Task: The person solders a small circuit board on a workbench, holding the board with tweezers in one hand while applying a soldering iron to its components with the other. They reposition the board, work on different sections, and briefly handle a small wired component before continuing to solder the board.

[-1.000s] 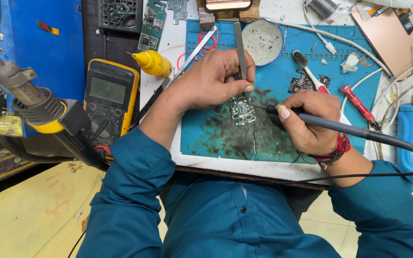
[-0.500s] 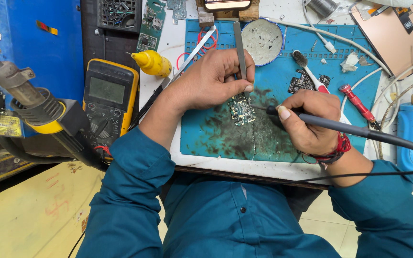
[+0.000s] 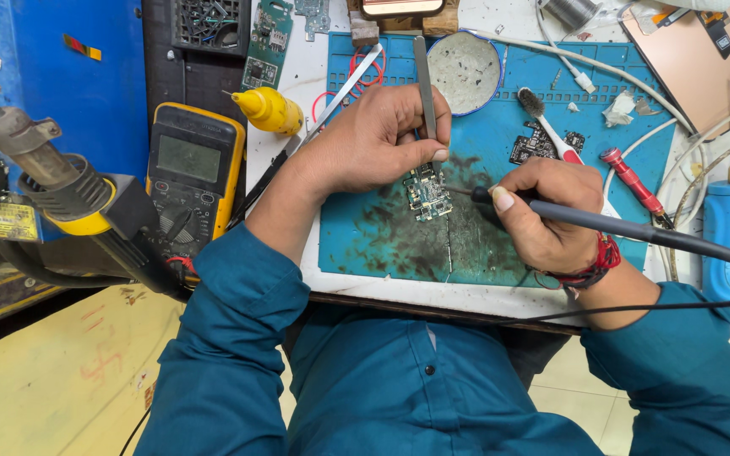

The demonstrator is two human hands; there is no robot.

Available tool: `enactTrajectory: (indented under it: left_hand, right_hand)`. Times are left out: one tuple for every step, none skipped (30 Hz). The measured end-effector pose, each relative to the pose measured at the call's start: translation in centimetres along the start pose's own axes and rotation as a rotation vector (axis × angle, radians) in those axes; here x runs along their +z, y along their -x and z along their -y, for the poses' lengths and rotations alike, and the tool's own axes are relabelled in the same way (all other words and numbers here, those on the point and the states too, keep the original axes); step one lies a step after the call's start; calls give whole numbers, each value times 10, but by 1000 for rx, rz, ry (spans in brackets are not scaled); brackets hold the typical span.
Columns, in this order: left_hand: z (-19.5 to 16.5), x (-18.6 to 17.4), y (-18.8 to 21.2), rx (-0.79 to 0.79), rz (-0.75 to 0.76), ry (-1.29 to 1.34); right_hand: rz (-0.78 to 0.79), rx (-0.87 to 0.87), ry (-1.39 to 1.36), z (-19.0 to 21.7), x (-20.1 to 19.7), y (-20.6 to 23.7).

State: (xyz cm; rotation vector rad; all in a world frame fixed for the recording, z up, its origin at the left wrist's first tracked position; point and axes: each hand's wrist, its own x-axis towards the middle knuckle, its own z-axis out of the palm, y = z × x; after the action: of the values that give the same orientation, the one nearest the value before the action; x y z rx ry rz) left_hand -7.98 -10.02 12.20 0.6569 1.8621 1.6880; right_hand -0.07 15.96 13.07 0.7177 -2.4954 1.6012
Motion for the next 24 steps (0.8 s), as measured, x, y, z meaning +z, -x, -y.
enactTrajectory:
  left_hand:
    - [0, 0, 0, 11, -1, 2]
    - [0, 0, 0, 8, 1, 10]
    - [1, 0, 0, 5, 4, 18]
    - [1, 0, -1, 3, 7, 26]
    - [2, 0, -1, 16, 10, 35]
    - [2, 0, -1, 28, 12, 44]
    - [3, 0, -1, 38, 14, 54]
    - [3, 1, -1, 27, 13, 59]
    - [3, 0, -1, 17, 12, 63]
    - [4, 1, -2, 8, 13, 68]
    - [4, 1, -1, 11, 11, 58]
    - [4, 0, -1, 14, 10, 49]
    - [4, 0, -1, 18, 9, 39]
    - [3, 0, -1, 17, 8, 42]
    - [3, 1, -1, 16, 8, 45]
    - [3, 1, -1, 16, 7, 49]
    - [3, 1, -1, 11, 6, 42]
    - [3, 0, -1, 7, 6, 36]
    - [3, 0, -2, 3, 6, 30]
    - [3, 0, -2, 9, 7, 40]
    - [3, 0, -2, 14, 8, 50]
    - [3, 0, -2, 19, 10, 60]
    - [3, 0, -2, 18, 7, 48]
    - [3, 0, -1, 16, 5, 36]
  right_hand:
    - [-4, -7, 2, 0, 0, 0]
    - [-1, 3, 0, 0, 0, 0]
    - [1, 14, 0, 0, 0, 0]
    - [4, 25, 0, 0, 0, 0]
    - [2, 19, 8, 0, -1, 0]
    - [1, 13, 15, 0, -1, 0]
    - [1, 8, 21, 0, -1, 0]
    - [1, 7, 12, 0, 0, 0]
    - [0, 5, 4, 0, 0, 0]
    - [-1, 3, -3, -1, 0, 0]
    - [0, 7, -4, -1, 0, 0]
    - [1, 10, -5, 0, 0, 0]
    - [3, 14, -6, 0, 0, 0]
    - [2, 15, -6, 0, 0, 0]
    - [1, 16, -5, -1, 0, 0]
    - [0, 17, -5, -1, 0, 0]
    - [0, 13, -4, -1, 0, 0]
    - [-1, 9, -4, -1, 0, 0]
    - [-2, 5, -3, -1, 0, 0]
    - [-2, 6, -3, -1, 0, 0]
    - [-2, 8, -2, -1, 0, -1]
    - [-1, 9, -2, -1, 0, -1]
    - [1, 6, -3, -1, 0, -1]
    - [4, 3, -4, 0, 0, 0]
